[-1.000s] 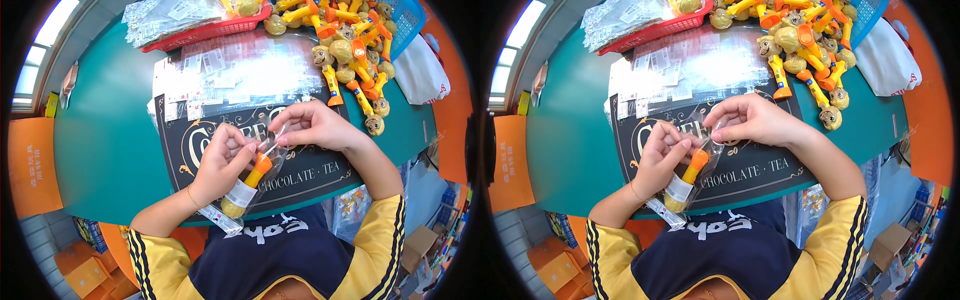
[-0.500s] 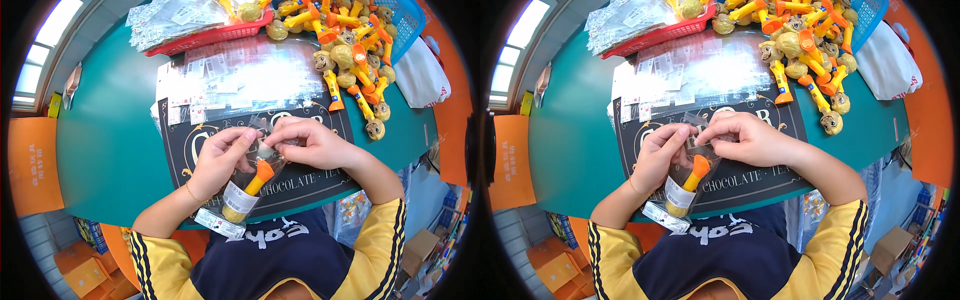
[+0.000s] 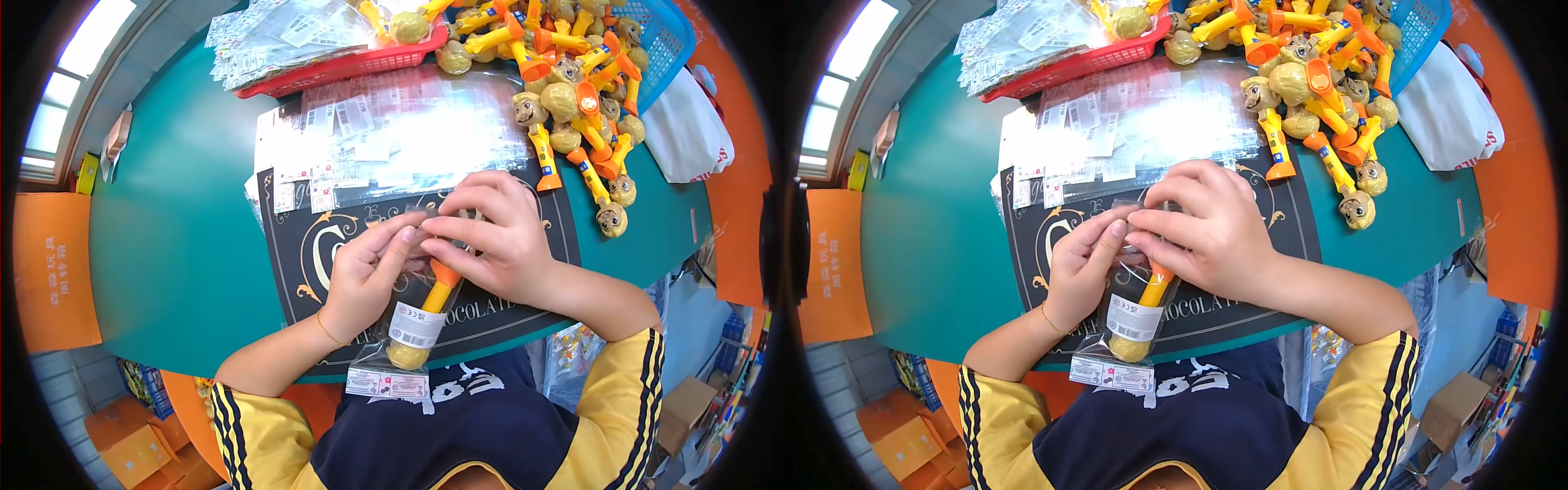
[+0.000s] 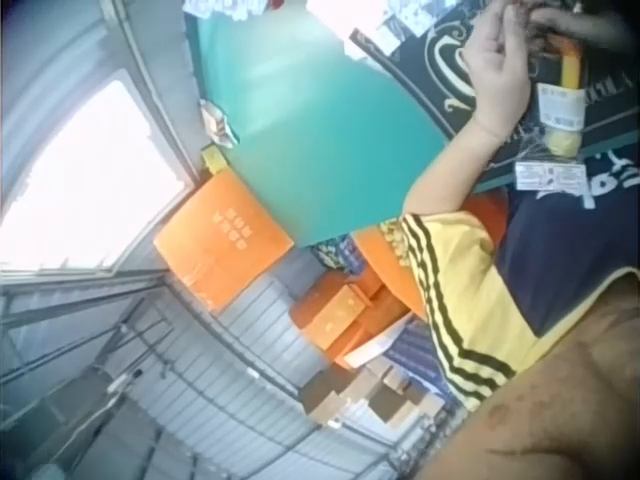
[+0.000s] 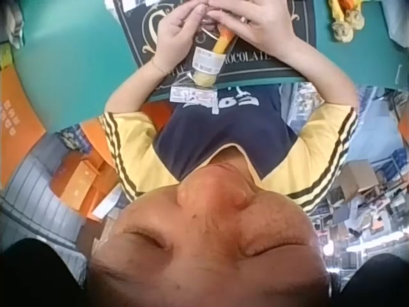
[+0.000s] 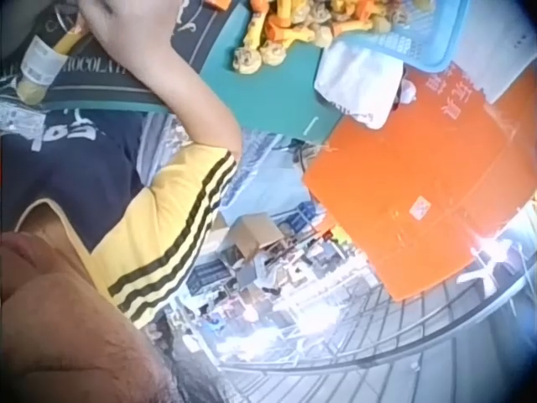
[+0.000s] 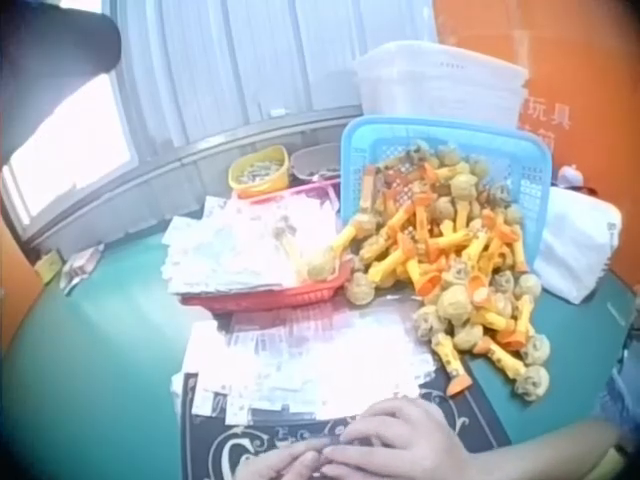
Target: Picking up small plastic toy components and placing them into clear plastic bags.
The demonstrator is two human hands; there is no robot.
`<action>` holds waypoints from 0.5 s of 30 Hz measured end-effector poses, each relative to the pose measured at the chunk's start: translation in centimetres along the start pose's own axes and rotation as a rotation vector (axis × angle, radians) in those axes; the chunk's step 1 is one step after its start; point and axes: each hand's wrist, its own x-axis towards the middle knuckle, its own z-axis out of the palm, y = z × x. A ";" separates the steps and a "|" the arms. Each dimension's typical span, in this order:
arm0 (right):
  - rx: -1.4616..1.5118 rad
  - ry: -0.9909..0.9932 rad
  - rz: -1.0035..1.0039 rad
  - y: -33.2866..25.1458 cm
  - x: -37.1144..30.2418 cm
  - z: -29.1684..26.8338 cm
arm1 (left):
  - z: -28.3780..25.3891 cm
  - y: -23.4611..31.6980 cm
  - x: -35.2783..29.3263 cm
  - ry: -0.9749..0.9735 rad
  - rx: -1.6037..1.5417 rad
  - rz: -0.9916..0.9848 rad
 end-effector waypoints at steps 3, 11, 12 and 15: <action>-0.178 0.022 -0.049 0.0 -0.3 0.5 | 0.4 -0.2 -0.3 0.004 0.111 0.048; -0.338 -0.080 -0.116 -0.4 -0.8 0.7 | -0.1 0.0 -0.1 -0.015 0.558 0.226; -0.337 -0.080 -0.114 -0.4 -0.7 0.7 | -0.2 0.1 -0.2 -0.048 0.639 0.234; -0.259 -0.060 -0.065 0.2 -0.3 0.5 | -0.2 -0.4 0.0 -0.067 0.585 0.217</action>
